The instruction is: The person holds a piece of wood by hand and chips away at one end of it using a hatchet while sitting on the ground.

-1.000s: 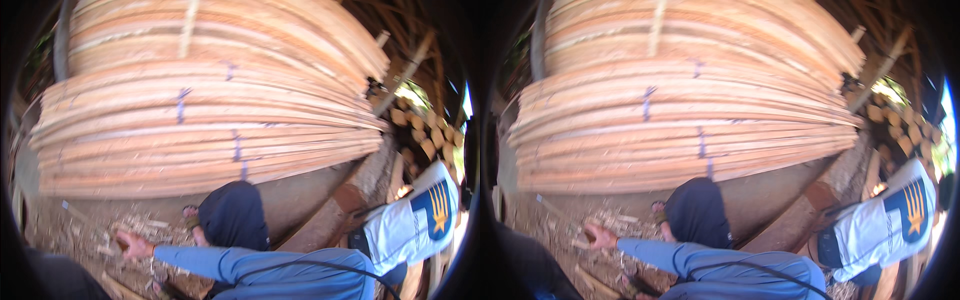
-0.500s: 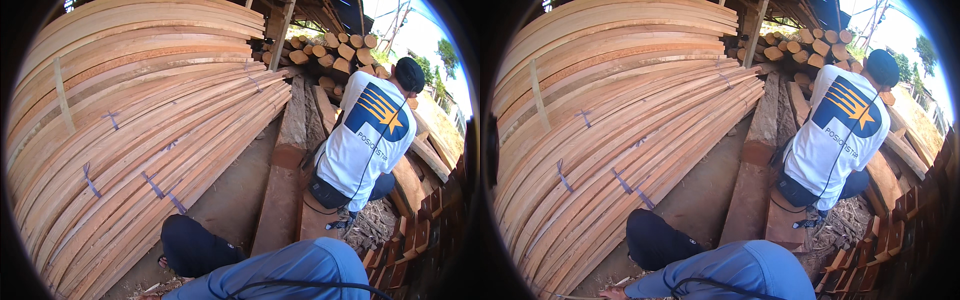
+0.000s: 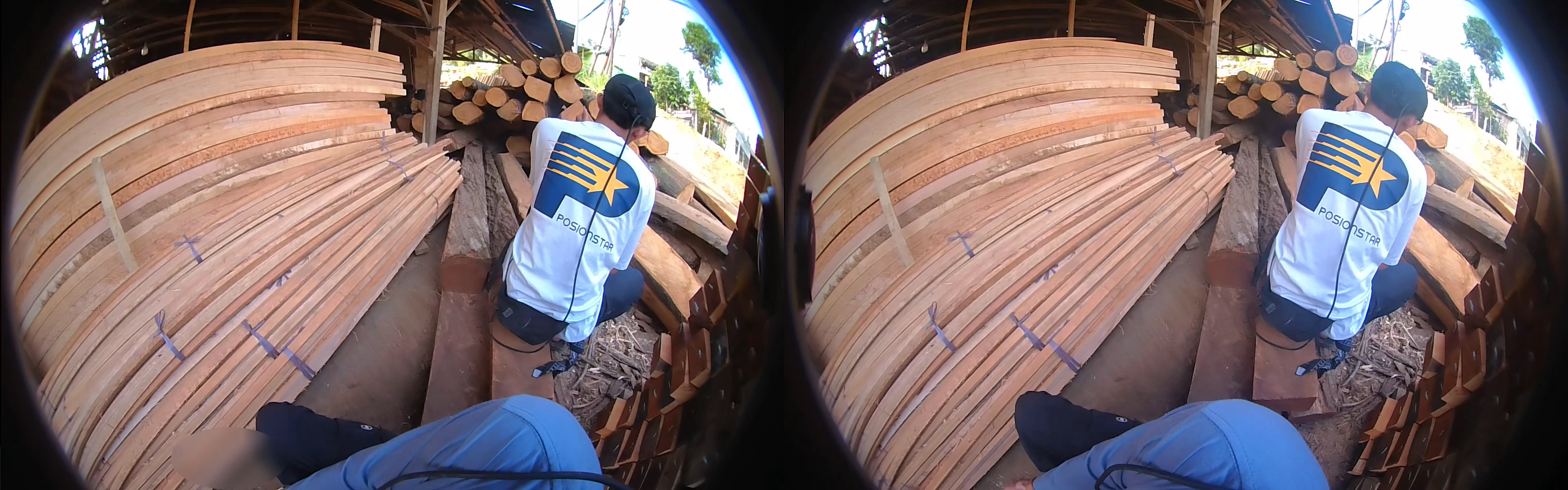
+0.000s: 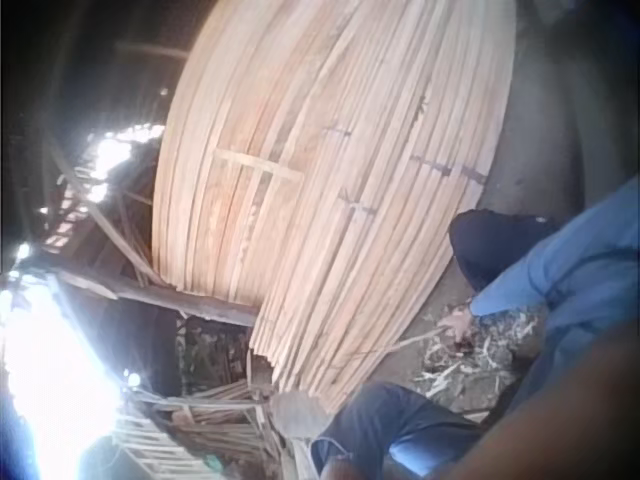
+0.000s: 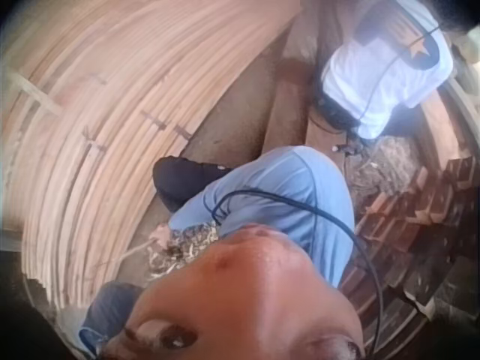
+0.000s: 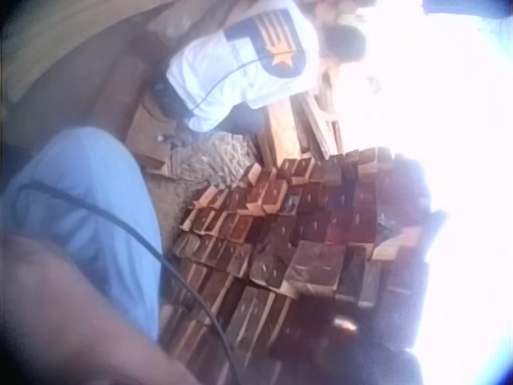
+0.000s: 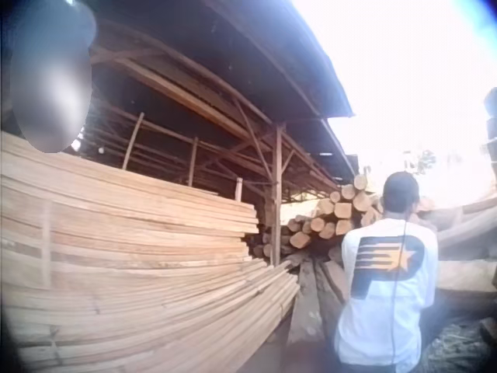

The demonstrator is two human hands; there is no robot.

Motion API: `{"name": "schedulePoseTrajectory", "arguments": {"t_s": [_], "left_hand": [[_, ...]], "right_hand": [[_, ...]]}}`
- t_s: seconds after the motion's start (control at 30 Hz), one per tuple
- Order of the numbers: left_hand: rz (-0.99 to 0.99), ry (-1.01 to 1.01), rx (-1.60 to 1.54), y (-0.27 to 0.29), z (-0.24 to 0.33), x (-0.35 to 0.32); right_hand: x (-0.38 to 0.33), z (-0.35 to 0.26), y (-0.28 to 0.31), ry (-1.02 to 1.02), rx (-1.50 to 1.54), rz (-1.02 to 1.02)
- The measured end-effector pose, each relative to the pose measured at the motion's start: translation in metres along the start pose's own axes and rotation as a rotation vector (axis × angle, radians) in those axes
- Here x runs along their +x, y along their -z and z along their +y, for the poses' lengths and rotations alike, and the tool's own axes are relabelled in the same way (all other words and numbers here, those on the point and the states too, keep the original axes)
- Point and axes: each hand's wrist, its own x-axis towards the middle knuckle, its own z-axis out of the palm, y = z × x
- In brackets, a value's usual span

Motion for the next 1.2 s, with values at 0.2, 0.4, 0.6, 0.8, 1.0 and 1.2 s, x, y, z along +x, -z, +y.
{"name": "schedulePoseTrajectory", "arguments": {"t_s": [0.2, 0.4, 0.6, 0.8, 1.0, 1.2], "left_hand": [[0.034, 0.022, -0.019, 0.012, -0.005, -0.008], [0.038, 0.036, 0.002, 0.014, -0.005, -0.007], [0.011, 0.045, 0.051, 0.008, 0.002, 0.005], [0.004, 0.07, 0.053, 0.002, 0.005, 0.015], [-0.016, 0.073, 0.07, 0.0, 0.003, 0.022], [-0.012, 0.097, 0.074, 0.001, 0.0, 0.021]], "right_hand": [[-0.019, -0.024, 0.026, -0.044, 0.004, -0.041], [-0.028, -0.024, 0.041, -0.083, 0.017, -0.053], [-0.032, -0.011, 0.045, -0.101, 0.062, -0.039], [-0.028, 0.004, 0.051, -0.118, 0.085, -0.04], [-0.024, 0.007, 0.051, -0.128, 0.109, -0.024], [-0.019, 0.01, 0.051, -0.132, 0.119, -0.043]]}}
